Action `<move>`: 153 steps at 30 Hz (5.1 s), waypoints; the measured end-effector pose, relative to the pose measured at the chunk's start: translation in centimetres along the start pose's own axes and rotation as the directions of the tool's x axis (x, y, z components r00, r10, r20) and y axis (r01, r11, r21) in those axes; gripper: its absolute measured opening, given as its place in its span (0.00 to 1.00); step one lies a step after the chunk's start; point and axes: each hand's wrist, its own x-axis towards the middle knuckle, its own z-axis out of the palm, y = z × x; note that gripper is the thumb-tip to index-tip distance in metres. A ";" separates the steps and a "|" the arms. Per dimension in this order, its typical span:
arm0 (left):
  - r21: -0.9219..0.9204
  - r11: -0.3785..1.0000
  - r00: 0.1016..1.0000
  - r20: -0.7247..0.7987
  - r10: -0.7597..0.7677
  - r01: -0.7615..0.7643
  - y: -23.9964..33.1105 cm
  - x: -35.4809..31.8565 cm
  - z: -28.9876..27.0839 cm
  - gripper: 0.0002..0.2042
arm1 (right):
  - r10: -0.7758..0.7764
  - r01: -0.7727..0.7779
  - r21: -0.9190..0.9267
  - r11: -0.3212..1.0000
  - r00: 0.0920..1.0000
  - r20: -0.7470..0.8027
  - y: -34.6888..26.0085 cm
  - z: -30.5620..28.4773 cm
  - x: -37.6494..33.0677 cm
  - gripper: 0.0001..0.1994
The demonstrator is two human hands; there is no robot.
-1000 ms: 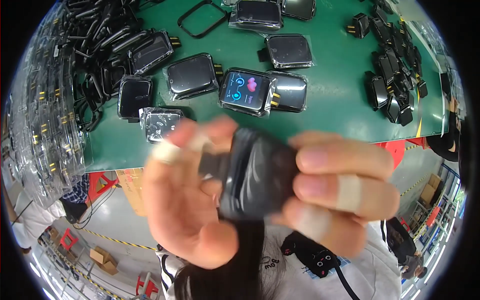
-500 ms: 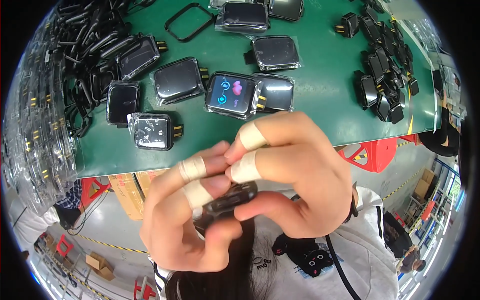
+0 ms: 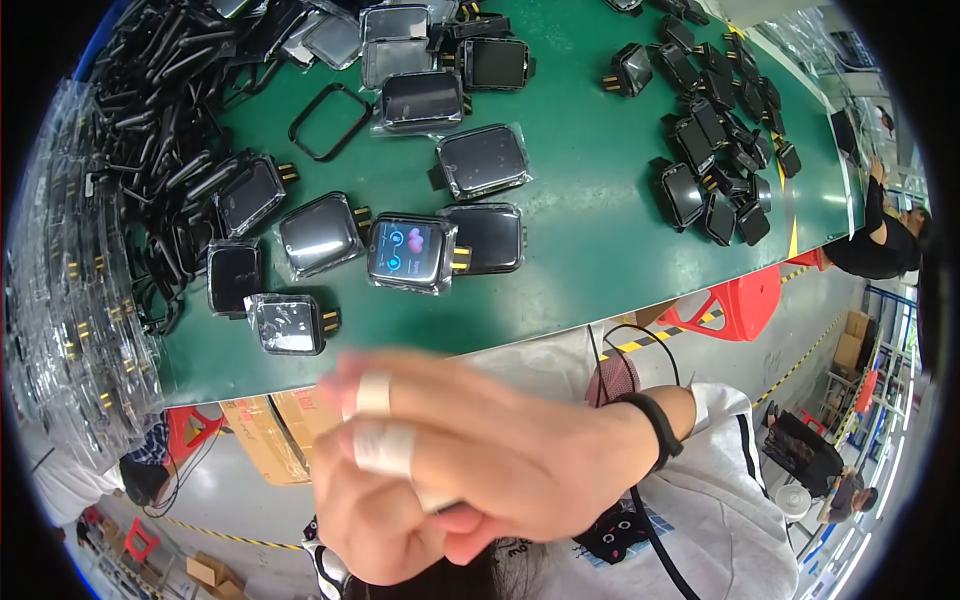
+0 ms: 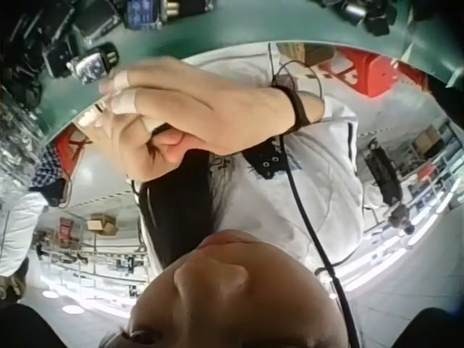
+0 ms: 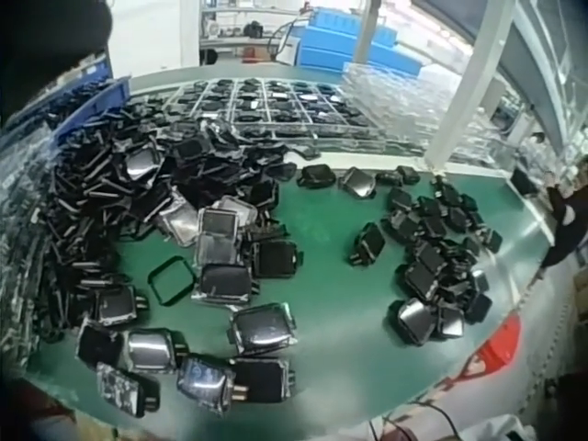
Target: Assemble and inspect smartwatch components on a production line.
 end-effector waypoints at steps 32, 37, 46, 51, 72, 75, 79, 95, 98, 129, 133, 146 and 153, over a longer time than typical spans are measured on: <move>-0.438 0.716 0.839 0.261 -0.477 0.544 -1.9 9.5 4.5 0.24 | 0.490 0.012 -0.764 0.645 0.761 0.425 5.8 -11.3 12.0 0.19; -0.644 0.634 0.876 0.123 -0.466 0.428 -3.4 9.4 3.3 0.25 | 0.636 -0.405 -0.594 0.695 0.731 0.246 4.4 -9.7 13.7 0.15; -0.729 0.646 0.804 -0.235 -0.547 0.227 -6.7 8.8 -1.3 0.21 | 0.557 -0.542 -0.143 0.828 0.764 0.326 7.1 -5.1 15.9 0.12; -0.851 0.474 0.764 -0.147 -0.628 0.227 -8.0 7.8 -4.1 0.16 | 0.362 -0.004 -0.552 0.834 0.758 0.542 8.4 -4.2 15.2 0.11; -0.807 0.484 0.727 -0.101 -0.679 0.339 -7.1 8.4 -4.3 0.23 | 0.267 0.174 -0.542 0.822 0.722 0.638 8.3 -4.7 15.2 0.09; -0.801 0.495 0.753 -0.086 -0.652 0.337 -6.9 8.0 -4.1 0.23 | 0.262 0.057 -0.441 0.896 0.733 0.628 6.5 -5.0 16.1 0.09; -0.801 0.474 0.799 0.009 -0.602 0.366 -6.5 8.2 -3.7 0.23 | 0.368 -0.158 -0.372 0.915 0.706 0.605 4.0 -4.7 16.9 0.08; -0.894 0.337 0.766 0.011 -0.643 0.296 -7.1 11.3 -1.3 0.18 | 0.415 -0.370 -0.221 0.902 0.884 0.214 7.8 -2.9 15.7 0.10; -0.888 0.369 0.778 -0.020 -0.627 0.274 -7.2 11.7 -1.2 0.17 | 0.379 -0.341 -0.221 0.914 0.912 0.159 8.0 -2.8 15.9 0.10; -0.905 0.371 0.724 -0.112 -0.680 0.209 -7.5 7.4 -5.3 0.22 | -0.205 0.410 -0.579 0.705 0.899 0.386 12.7 -5.0 21.6 0.12; -0.902 0.383 0.703 -0.139 -0.697 0.201 -6.6 7.5 -6.0 0.22 | -0.297 0.419 -0.279 0.864 0.872 0.390 5.4 -4.8 19.8 0.11; -0.912 0.359 0.745 -0.097 -0.660 0.200 -4.4 8.3 -5.8 0.22 | -0.567 0.662 -0.211 0.719 0.734 0.374 4.1 -4.3 17.1 0.12; -0.829 0.446 0.780 -0.019 -0.625 0.337 -4.1 8.3 -4.9 0.25 | 0.069 -0.062 -0.031 0.998 0.916 0.394 2.2 -4.6 17.6 0.12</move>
